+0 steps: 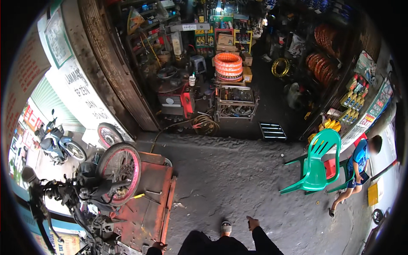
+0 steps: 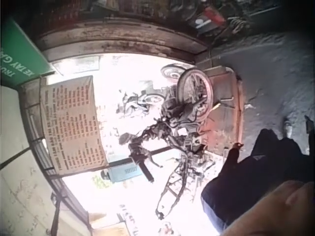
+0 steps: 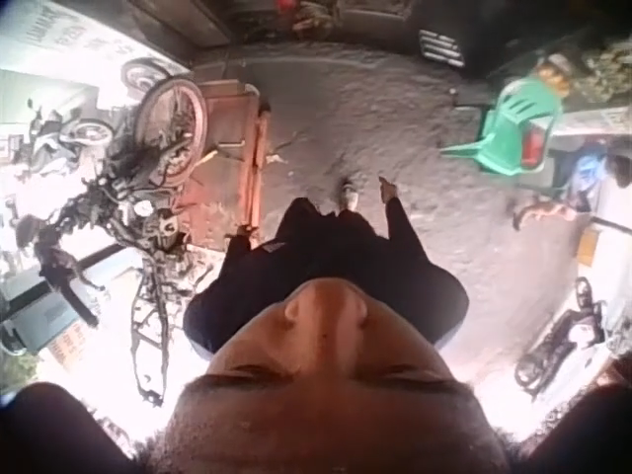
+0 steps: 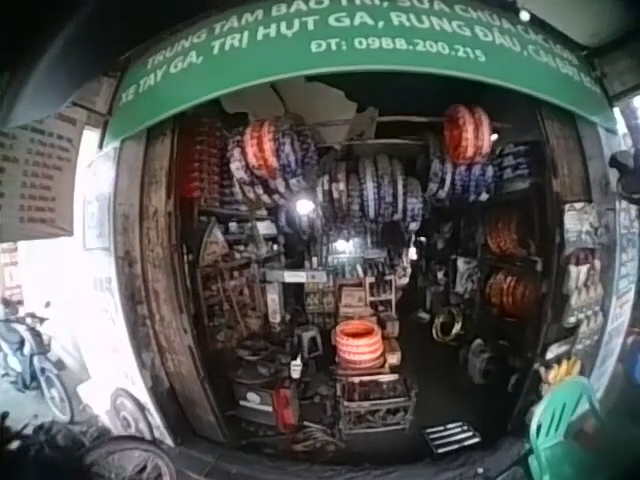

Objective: Disassembling and repairing motorcycle components using an impact wrench and other mechanical tools.

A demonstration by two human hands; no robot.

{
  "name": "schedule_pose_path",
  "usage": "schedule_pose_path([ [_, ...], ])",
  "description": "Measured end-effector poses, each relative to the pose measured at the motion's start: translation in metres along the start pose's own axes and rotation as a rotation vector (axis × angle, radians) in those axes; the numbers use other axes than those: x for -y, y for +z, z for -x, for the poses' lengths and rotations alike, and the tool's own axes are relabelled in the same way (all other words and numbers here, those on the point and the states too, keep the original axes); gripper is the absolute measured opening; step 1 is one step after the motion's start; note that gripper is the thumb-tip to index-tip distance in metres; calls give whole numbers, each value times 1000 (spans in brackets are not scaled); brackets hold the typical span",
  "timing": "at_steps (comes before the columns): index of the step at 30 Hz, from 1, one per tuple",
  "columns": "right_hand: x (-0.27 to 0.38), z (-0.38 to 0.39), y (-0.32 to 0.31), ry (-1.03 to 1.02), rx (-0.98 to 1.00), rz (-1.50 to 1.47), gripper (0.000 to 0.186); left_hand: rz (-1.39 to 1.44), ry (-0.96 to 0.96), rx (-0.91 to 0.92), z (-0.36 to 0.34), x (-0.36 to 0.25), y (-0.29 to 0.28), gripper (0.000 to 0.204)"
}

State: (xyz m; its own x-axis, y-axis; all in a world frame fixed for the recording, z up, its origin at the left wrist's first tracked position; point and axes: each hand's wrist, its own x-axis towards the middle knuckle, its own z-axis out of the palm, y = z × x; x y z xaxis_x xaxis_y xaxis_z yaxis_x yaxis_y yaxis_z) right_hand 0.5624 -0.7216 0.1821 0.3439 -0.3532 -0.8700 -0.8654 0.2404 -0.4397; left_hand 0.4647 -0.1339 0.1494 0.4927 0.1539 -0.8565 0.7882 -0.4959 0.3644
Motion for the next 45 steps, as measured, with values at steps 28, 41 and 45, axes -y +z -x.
schedule_pose_path([
  [28, 873, -314, 582, -1047, 143, 1018, 32, 206, 821, -1875, -225, -1038, -729, 75],
  [41, 1244, -319, 1000, -1805, 208, 1870, 85, 307, 779, -2133, -313, -1108, -835, 92],
  [45, 1262, -340, 1006, -1795, 322, 1847, 73, 494, 787, -1982, -338, -1115, -843, 110],
])
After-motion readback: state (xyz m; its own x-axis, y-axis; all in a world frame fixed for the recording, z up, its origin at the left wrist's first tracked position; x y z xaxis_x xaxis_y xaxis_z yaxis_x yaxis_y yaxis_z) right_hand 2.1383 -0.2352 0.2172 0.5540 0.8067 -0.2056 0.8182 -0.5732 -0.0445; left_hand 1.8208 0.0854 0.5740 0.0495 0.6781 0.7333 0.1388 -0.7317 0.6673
